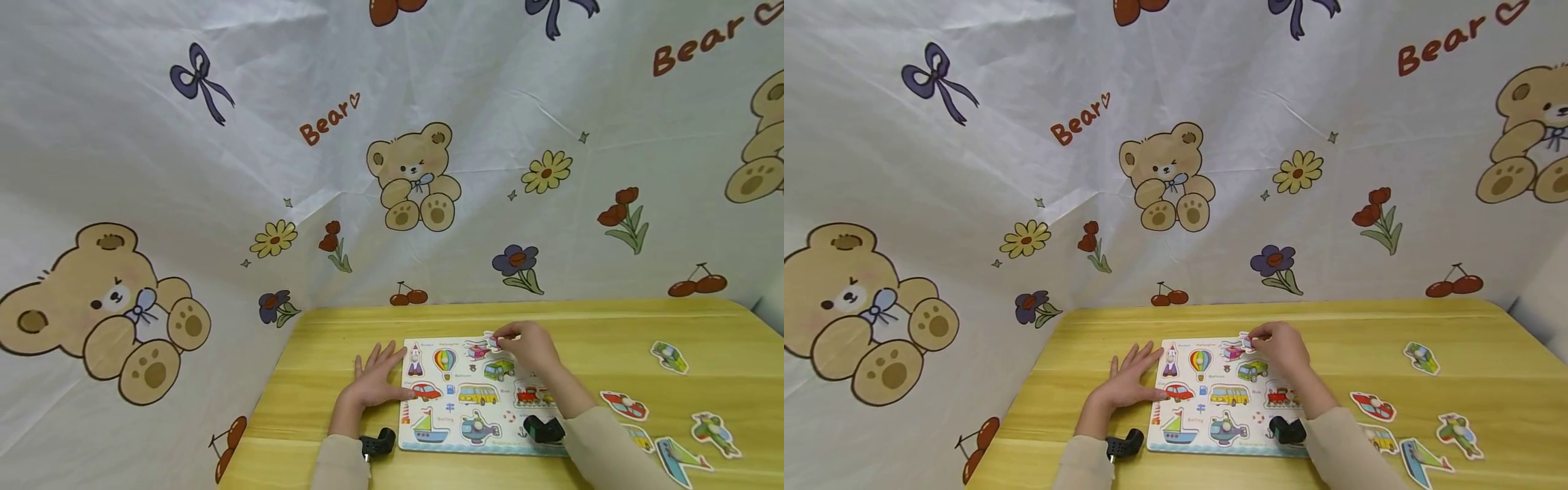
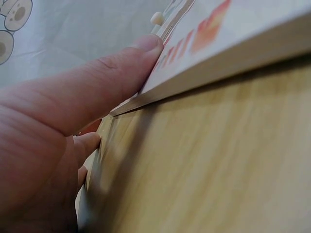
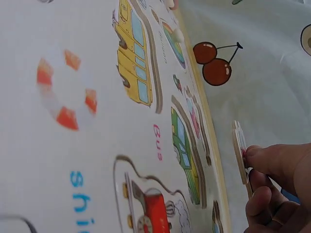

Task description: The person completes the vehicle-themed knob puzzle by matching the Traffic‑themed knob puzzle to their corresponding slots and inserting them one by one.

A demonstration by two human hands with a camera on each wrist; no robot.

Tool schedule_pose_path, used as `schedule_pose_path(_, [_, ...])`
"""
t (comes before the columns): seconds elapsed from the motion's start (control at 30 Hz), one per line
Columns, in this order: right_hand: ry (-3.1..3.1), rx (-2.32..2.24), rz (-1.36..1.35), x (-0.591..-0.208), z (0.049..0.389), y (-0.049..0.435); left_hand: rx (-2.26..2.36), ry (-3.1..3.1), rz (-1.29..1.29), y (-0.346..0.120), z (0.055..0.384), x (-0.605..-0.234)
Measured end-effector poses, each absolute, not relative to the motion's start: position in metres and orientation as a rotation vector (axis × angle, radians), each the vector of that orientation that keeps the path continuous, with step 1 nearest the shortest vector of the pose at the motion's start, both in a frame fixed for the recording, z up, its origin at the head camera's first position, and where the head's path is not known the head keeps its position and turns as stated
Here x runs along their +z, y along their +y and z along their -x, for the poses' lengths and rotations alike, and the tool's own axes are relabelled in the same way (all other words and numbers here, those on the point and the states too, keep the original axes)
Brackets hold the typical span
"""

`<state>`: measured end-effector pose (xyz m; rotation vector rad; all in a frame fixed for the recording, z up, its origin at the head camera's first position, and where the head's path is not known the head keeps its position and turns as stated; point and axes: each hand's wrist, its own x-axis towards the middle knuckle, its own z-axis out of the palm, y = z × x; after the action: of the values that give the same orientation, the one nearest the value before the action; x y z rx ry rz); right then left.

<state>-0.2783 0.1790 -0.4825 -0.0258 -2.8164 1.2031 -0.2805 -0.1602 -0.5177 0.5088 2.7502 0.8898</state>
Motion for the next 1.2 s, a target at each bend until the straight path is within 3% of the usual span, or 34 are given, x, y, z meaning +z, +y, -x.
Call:
schedule_pose_path(0.6, [-2.841, 1.262, 0.052, -0.494, 0.284, 0.144, 0.881, 2.758, -0.510, -0.161, 0.282, -0.520])
schedule_pose_path(1.2, [-2.900, 1.141, 0.076, -0.499, 0.292, 0.138, 0.896, 2.747, -0.517, -0.160, 0.281, -0.517])
